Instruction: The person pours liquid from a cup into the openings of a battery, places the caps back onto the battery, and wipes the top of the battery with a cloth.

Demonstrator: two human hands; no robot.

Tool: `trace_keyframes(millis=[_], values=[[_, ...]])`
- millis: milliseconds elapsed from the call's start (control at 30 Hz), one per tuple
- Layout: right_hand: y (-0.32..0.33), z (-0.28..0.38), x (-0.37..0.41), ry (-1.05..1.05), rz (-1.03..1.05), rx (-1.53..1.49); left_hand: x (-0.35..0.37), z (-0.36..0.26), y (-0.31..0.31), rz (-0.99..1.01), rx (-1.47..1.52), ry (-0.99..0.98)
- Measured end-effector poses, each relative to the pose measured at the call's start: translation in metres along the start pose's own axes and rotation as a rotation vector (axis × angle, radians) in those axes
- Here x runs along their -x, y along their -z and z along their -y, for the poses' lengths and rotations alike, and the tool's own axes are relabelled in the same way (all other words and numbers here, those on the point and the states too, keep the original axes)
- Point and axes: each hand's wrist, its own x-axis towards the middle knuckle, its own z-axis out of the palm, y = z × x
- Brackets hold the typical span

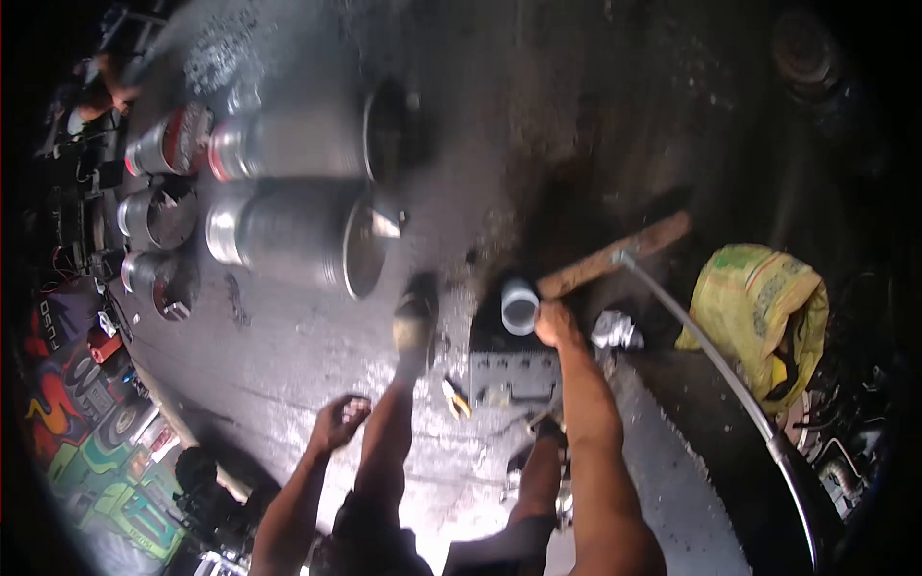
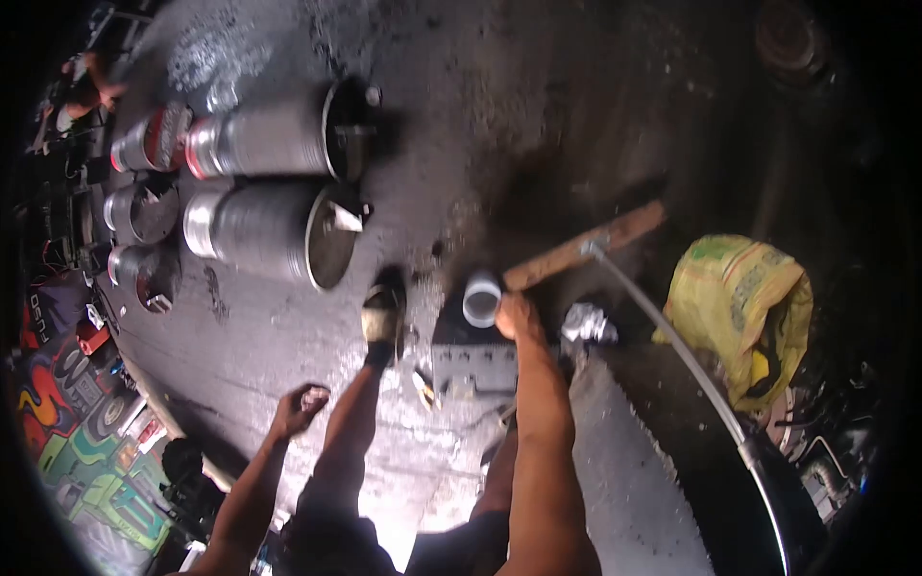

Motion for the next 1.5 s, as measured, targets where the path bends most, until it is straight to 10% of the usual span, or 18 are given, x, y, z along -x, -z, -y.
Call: trace_keyframes(millis=[433,833,1200,1500], values=[[0.126,0.052,0.058,0.153,-0.088,0.094,0.066,-0.006,-0.019,-0.082,0.023,0.026],[0.333,0.279,0.246,0.684,0.114,0.453,0.15,-0.056,-0.101,-0.22,0.691,-0.318],[0.256,0.468,0.333,0.882,0.37,0.296,0.216,0.001,0.003,-0.701,0.493,-0.611],[0.194,0.671,0.405,1.415,0.646,0.294,0.308,0.091,0.094,-1.239,1.115,-0.506]])
